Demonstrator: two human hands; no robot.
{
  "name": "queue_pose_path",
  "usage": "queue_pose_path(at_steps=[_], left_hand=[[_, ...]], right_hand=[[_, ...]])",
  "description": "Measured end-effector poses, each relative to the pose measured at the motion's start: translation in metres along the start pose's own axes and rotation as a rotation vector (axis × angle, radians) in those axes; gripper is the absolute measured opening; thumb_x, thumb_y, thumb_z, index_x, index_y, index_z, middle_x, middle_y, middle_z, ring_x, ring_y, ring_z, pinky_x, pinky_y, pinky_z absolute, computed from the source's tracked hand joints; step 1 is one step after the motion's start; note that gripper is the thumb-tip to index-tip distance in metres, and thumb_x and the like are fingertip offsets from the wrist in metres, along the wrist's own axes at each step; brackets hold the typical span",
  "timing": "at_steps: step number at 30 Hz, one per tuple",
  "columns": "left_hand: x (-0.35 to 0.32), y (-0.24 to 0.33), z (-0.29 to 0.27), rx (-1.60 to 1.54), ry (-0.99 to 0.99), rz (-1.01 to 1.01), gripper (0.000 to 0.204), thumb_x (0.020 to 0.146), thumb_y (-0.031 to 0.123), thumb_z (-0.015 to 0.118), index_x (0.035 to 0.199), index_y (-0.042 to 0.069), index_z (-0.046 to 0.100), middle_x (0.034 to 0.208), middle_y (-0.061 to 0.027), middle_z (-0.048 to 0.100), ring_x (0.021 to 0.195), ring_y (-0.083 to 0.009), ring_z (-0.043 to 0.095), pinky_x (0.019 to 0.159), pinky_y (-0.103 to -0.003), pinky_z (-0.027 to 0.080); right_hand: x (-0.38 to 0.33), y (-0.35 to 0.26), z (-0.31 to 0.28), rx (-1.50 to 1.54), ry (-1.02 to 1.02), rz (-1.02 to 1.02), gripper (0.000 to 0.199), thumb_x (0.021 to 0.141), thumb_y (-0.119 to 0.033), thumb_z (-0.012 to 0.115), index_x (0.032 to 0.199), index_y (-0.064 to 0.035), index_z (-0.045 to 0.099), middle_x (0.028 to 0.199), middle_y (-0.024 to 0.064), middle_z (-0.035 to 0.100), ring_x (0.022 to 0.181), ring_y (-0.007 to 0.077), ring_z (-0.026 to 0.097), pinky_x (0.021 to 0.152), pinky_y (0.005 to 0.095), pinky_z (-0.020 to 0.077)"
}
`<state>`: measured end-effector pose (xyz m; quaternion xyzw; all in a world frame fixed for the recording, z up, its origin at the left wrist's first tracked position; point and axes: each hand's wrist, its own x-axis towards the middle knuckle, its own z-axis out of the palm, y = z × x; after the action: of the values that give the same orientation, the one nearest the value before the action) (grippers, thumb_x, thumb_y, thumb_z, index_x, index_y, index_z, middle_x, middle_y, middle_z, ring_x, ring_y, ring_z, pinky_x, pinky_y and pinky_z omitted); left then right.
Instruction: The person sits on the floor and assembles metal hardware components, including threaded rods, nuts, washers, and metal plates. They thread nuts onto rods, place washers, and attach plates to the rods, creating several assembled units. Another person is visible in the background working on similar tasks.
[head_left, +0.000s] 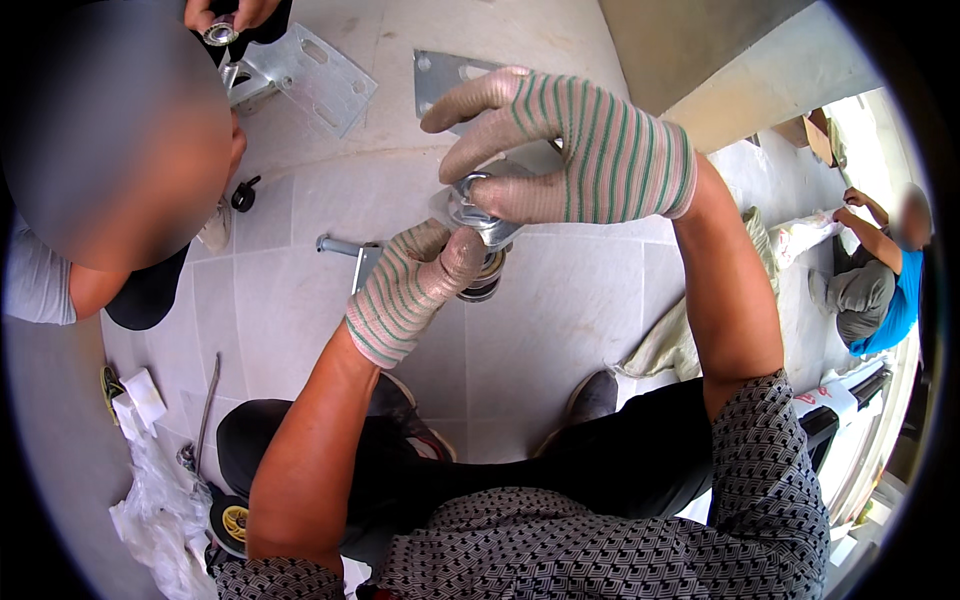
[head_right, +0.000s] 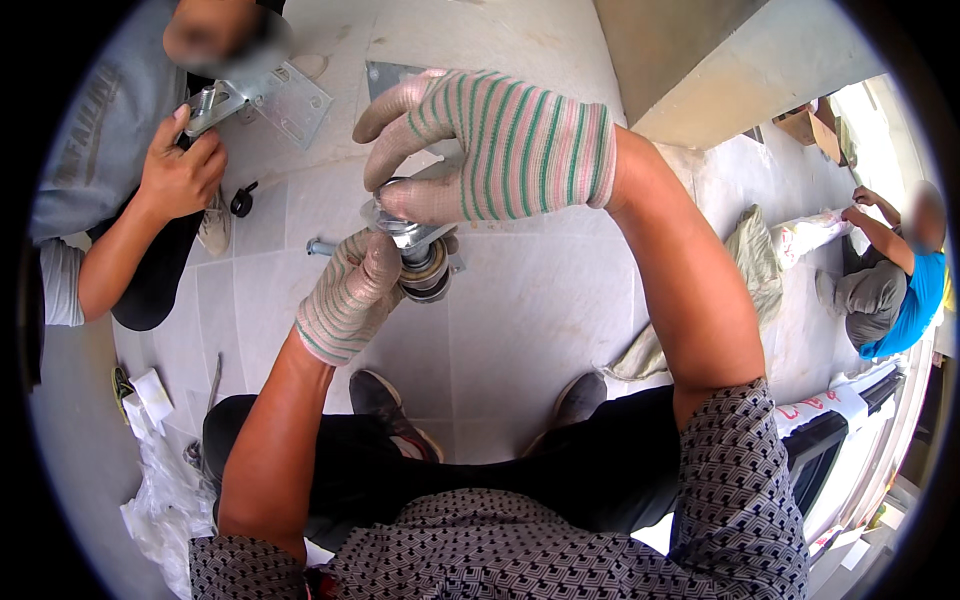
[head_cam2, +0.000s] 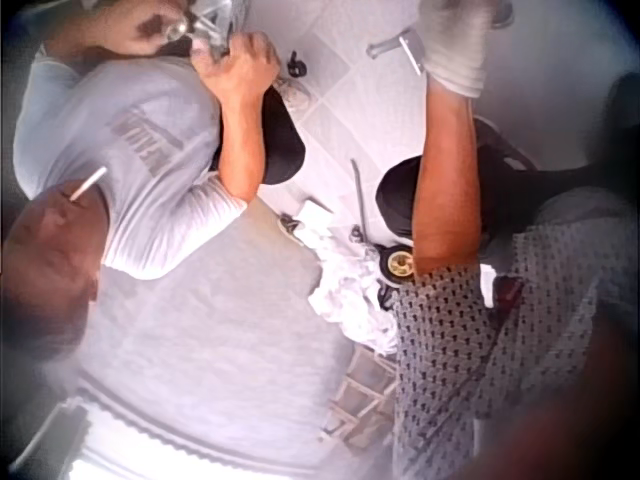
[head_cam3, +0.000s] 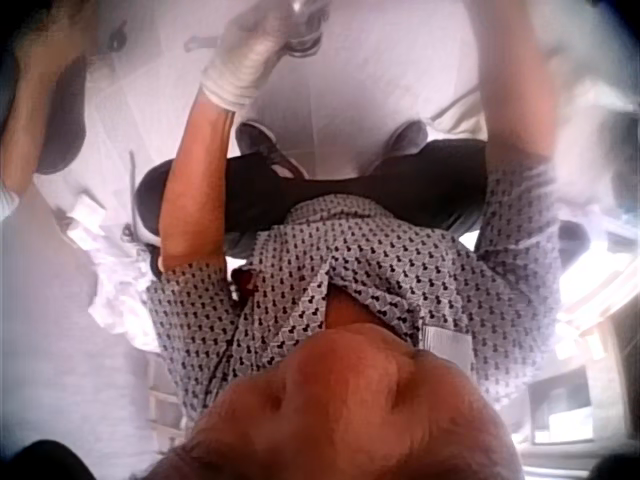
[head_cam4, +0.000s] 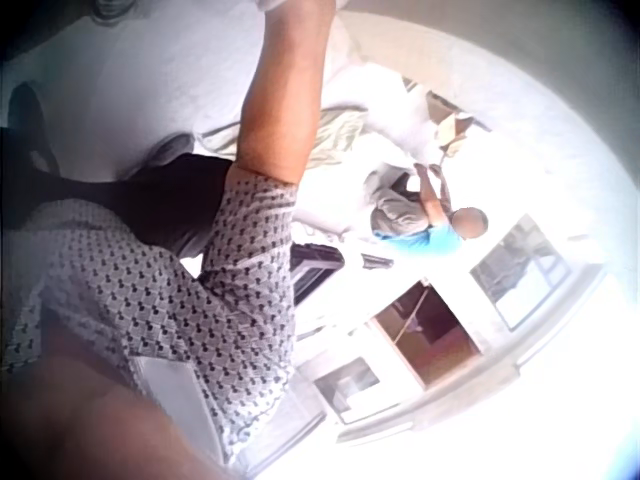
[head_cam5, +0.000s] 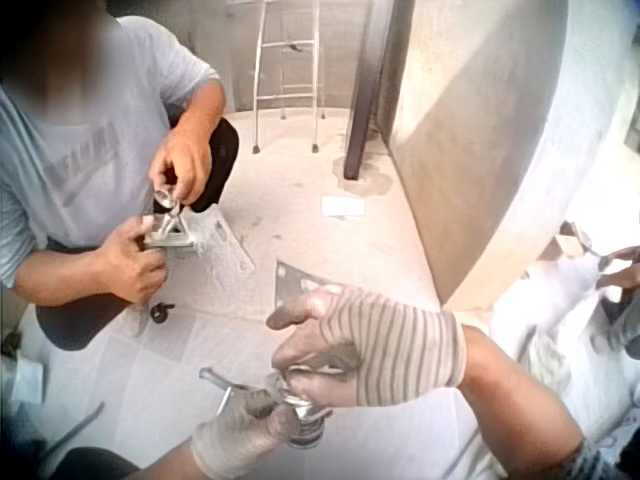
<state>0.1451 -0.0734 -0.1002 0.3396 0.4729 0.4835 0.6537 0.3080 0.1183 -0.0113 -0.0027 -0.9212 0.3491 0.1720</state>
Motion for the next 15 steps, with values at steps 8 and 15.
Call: queue_pose_path(at_steps=[8, 15], left_hand=[[-0.002, 0.013, 0.014, 0.113, 0.049, -0.016, 0.055, 0.094, 0.054, 0.075, 0.115, 0.003, 0.071, 0.096, 0.0015, 0.066, 0.090, -0.0084, 0.058, 0.081, -0.025, 0.048], [-0.005, 0.017, 0.026, -0.012, 0.056, 0.021, 0.048, 0.094, 0.047, 0.077, 0.115, 0.005, 0.070, 0.093, 0.0045, 0.064, 0.084, -0.0057, 0.057, 0.075, -0.022, 0.048]], right_hand=[[0.001, 0.002, -0.005, -0.071, -0.060, -0.084, 0.017, 0.088, -0.015, 0.073, 0.104, -0.0101, 0.078, 0.127, 0.0094, 0.068, 0.119, 0.0281, 0.063, 0.104, 0.0409, 0.0517], [0.001, -0.002, -0.002, -0.018, 0.005, -0.084, 0.013, 0.083, -0.005, 0.065, 0.094, -0.0046, 0.073, 0.128, 0.0128, 0.068, 0.117, 0.0286, 0.065, 0.098, 0.0398, 0.0564]])
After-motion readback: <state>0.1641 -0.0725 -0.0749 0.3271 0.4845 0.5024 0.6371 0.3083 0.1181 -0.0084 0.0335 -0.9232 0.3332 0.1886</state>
